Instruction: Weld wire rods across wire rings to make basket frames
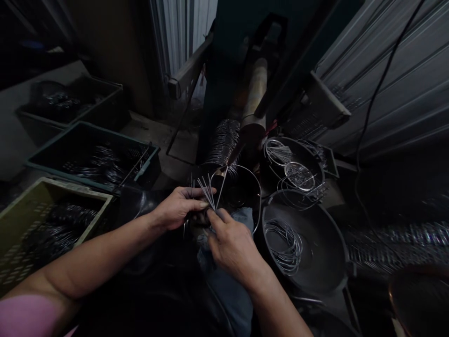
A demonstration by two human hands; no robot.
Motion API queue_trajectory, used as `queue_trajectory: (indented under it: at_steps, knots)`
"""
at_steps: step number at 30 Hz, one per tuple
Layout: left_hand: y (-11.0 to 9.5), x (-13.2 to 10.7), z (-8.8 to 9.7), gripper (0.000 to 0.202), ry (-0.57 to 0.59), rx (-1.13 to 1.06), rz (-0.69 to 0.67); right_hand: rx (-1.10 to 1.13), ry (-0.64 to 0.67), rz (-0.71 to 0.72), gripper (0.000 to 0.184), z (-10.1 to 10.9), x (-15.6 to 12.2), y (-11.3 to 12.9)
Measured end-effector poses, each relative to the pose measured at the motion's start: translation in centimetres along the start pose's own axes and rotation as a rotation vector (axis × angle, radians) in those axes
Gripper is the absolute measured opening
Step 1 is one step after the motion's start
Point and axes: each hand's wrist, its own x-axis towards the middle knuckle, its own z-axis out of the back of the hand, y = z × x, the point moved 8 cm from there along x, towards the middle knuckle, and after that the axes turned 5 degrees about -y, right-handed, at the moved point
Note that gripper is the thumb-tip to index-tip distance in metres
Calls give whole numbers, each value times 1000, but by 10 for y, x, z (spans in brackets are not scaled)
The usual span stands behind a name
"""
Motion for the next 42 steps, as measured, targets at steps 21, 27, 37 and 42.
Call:
queue_trajectory:
  at_steps: [21, 27, 37, 42]
  knots:
    - [-11, -22, 40, 40, -100, 115, -18, -203, -80, 136, 58, 10, -28, 10]
    - [-8, -37, 63, 43, -136, 146, -29, -195, -76, 169, 60, 3, -26, 19]
    - [-16, -47, 66, 42, -108, 148, -37, -274, -90, 234, 41, -12, -25, 17]
    - [-17, -49, 70, 47, -104, 183, -42, -300, -55, 231, 44, -15, -23, 15]
